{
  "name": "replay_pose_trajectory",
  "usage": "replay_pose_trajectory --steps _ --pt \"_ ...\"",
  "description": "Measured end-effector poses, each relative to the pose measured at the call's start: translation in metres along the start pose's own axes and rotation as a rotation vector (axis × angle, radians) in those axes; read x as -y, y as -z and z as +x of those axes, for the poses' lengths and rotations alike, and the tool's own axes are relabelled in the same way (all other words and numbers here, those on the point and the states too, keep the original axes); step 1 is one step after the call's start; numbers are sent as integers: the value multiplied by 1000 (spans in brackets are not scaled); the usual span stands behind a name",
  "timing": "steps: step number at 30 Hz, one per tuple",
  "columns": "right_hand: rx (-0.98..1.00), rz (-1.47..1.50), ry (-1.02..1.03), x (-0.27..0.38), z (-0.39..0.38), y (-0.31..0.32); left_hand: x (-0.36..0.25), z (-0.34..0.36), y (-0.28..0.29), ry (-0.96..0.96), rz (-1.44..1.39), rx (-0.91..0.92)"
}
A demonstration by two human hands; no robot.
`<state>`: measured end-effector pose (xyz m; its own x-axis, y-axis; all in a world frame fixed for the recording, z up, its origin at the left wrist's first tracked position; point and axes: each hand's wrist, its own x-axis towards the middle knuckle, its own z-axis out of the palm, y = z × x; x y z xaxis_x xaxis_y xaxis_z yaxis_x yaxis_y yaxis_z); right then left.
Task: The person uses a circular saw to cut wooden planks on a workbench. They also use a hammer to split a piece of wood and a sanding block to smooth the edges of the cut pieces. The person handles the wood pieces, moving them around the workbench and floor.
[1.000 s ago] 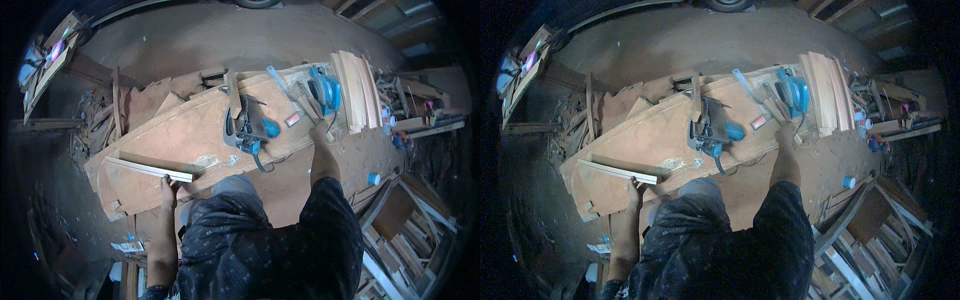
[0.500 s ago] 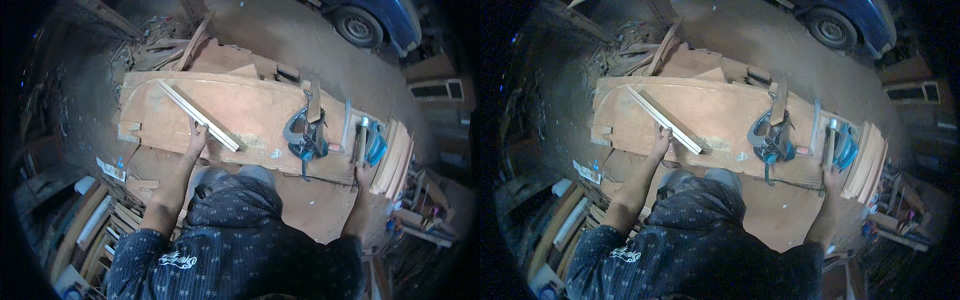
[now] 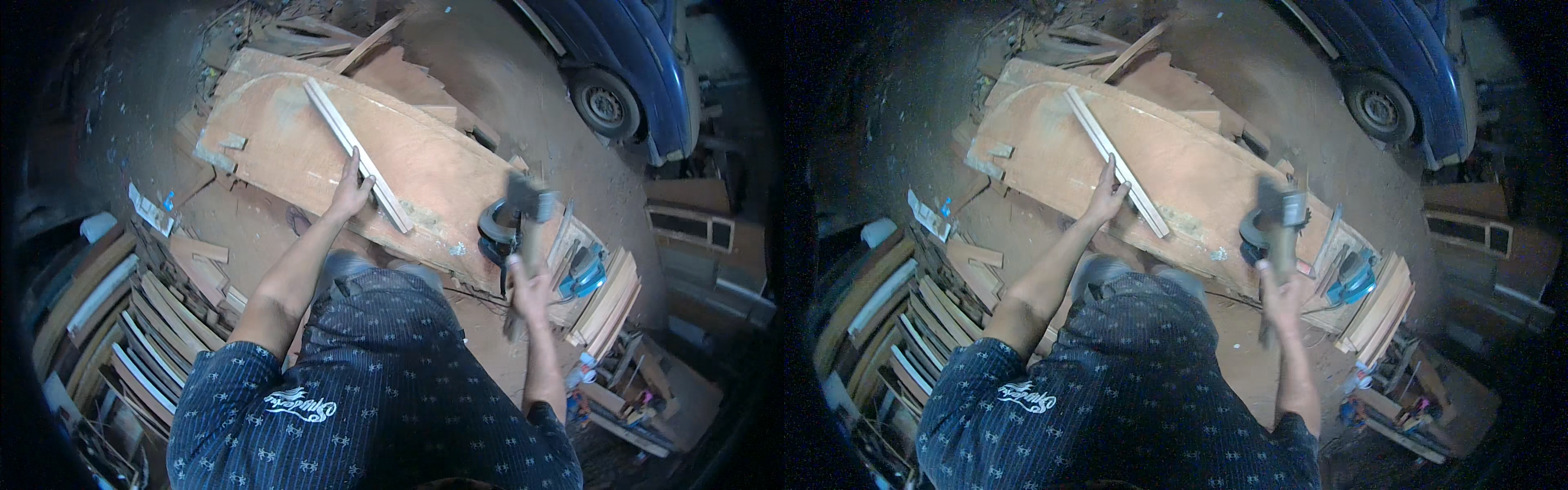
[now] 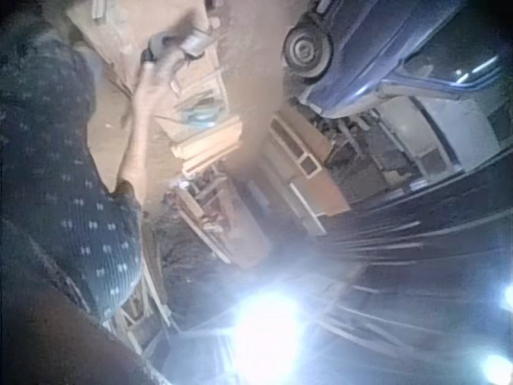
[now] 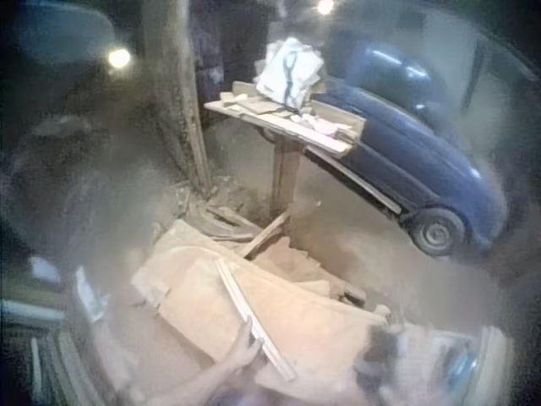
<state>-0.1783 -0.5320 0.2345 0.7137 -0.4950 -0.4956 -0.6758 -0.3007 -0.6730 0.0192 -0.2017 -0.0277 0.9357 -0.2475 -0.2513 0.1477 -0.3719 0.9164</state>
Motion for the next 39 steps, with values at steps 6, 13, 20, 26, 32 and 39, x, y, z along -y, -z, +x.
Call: replay_pose_trajectory --steps 6,13,20,26,32,39 --pt "308 -328 175 -17 0 -104 7 0 4 25 109 14" --pt "376 -576 238 3 15 -140 8 -3 8 89 103 10" --pt "365 -727 273 -6 18 -145 -7 -7 13 130 101 22" --pt "317 -725 279 -5 15 -151 -165 -11 33 -338 294 -171" --pt "326 -764 338 -3 13 -153 -200 -28 -4 -601 632 272" --pt "280 -710 324 -8 14 -161 -144 -28 -40 -619 546 102"
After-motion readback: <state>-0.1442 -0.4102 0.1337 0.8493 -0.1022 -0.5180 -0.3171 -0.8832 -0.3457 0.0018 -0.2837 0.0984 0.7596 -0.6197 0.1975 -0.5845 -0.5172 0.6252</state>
